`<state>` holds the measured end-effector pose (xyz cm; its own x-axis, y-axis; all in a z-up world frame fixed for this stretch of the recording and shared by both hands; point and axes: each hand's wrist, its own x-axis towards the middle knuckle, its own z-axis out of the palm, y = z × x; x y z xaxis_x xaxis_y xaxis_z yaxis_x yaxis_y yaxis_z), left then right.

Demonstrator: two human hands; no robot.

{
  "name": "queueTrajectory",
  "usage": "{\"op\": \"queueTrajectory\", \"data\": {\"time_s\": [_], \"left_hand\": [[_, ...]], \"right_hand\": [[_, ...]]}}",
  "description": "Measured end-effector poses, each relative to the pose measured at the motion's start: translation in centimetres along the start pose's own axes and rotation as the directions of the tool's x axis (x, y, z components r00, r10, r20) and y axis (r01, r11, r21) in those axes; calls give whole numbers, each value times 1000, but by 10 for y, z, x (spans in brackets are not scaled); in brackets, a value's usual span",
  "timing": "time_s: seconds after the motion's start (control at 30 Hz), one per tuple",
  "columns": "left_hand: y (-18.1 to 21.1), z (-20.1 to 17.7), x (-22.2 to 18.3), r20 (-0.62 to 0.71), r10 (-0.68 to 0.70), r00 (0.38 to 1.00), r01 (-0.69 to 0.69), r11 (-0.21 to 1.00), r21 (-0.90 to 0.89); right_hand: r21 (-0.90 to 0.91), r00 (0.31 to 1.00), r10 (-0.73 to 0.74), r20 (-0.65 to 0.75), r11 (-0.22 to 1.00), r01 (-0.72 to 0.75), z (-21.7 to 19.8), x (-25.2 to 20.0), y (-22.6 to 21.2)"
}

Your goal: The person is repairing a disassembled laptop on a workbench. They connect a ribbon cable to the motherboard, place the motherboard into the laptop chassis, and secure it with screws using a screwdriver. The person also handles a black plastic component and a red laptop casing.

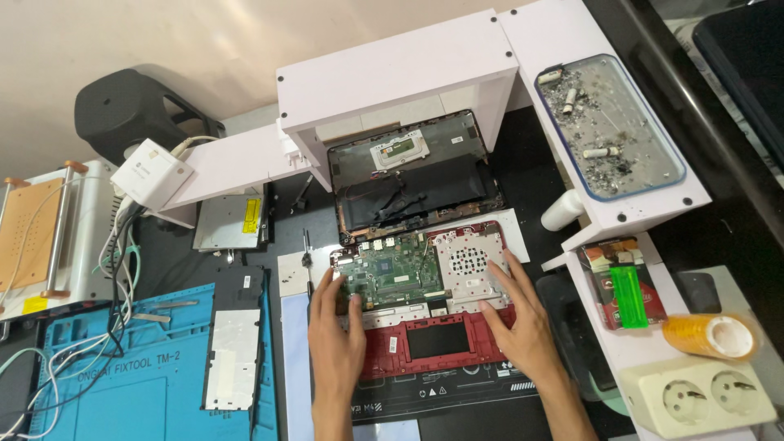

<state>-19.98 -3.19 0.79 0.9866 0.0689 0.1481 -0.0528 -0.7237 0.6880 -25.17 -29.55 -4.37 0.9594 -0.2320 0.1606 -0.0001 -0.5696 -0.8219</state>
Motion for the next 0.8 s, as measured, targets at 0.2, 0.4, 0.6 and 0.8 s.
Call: {"op": "queueTrajectory", "data": {"time_s": [0.2,0.4,0.6,0.8], "left_hand": [[-4,11,-35,-34,-209,977,206,977,-56],[-15,18,-44,-118,-139,983,130,988,-88],[-21,17,-46,-110,-164,980,146,976,-159],[-24,16,-49,-142,-122,982,96,980,-177]], "right_hand": [[47,996,-1,-91,999,6,-2,-1,6],[54,995,-13,-94,998,18,-4,-2,4],[59,996,-34,-78,997,39,-5,-3,2],[74,997,-43,-66,996,48,-8,-2,1]]}}
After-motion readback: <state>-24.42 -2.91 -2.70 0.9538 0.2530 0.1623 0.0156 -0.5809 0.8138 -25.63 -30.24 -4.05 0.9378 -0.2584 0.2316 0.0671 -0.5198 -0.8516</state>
